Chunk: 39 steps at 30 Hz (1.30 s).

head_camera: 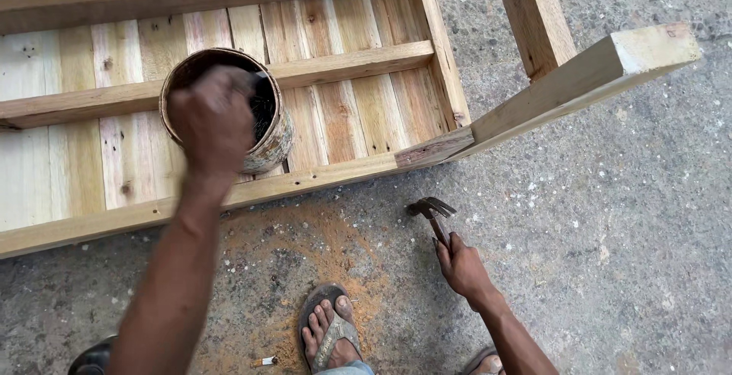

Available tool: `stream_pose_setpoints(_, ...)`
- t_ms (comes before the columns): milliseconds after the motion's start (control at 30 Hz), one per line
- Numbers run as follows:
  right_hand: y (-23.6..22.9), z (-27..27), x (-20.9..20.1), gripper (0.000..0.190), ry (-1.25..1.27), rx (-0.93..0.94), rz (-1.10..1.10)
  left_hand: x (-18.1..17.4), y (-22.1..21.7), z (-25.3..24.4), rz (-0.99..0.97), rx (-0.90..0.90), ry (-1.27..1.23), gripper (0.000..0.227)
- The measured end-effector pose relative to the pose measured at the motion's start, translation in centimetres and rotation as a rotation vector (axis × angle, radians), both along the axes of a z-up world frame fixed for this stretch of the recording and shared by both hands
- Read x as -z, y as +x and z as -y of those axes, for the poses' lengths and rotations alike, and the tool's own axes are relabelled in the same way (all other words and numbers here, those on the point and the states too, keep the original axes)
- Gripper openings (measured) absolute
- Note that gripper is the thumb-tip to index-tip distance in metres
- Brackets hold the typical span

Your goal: The person assembles a wooden furniture piece by hammering nails into joints, applying adhesive to small wooden blocks, and positioning pieces together on a workshop floor.

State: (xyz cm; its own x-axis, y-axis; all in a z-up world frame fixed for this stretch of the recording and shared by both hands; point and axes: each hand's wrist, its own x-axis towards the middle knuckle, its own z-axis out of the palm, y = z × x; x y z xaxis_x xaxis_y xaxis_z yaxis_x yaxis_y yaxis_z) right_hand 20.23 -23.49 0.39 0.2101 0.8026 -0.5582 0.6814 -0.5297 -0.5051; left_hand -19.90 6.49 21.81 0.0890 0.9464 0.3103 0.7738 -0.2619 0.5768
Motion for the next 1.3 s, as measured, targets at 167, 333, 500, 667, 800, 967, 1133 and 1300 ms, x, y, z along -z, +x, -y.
stream_pose_setpoints(167, -0.4, 0.2, -0.6, 0.032, 0.0, 0.025, -0.009, 11.2, 12.2, 6.5, 0.638, 0.153, -0.143, 0.016)
stream_pose_setpoints(333, -0.7, 0.8, 1.5, 0.034, 0.078, 0.05, 0.125, 18.6, 18.7, 6.9, 0.687, 0.169, -0.215, 0.023)
stream_pose_setpoints(500, -1.1, 1.0, 1.2, 0.034, 0.109, 0.057, 0.103, 16.6, 19.0, 7.5, 0.655, 0.144, -0.24, 0.03)
stream_pose_setpoints(667, -0.8, 1.3, 1.2, 0.034, 0.166, 0.083, 0.049, 18.0, 19.2, 7.5, 0.534, 0.141, -0.272, 0.02)
stream_pose_setpoints(800, -1.6, -0.6, -4.3, 0.032, 0.307, 0.109, -0.053, 21.0, 19.8, 6.7, 0.444, 0.132, -0.226, 0.019)
stream_pose_setpoints(967, -3.3, -5.9, -14.8, 0.023, 0.659, -0.024, -0.029, 16.0, 19.3, 8.4, 0.546, 0.133, -0.171, 0.046)
stream_pose_setpoints(1133, -6.9, -9.9, -23.9, 0.029, 0.439, -0.152, 0.182, 20.3, 20.5, 7.3, 0.422, 0.105, 0.083, 0.074)
stream_pose_setpoints(1300, -5.9, -11.6, -22.5, 0.037, 0.214, -0.236, 0.343, 20.6, 20.0, 7.3, 0.424, 0.105, 0.099, 0.079)
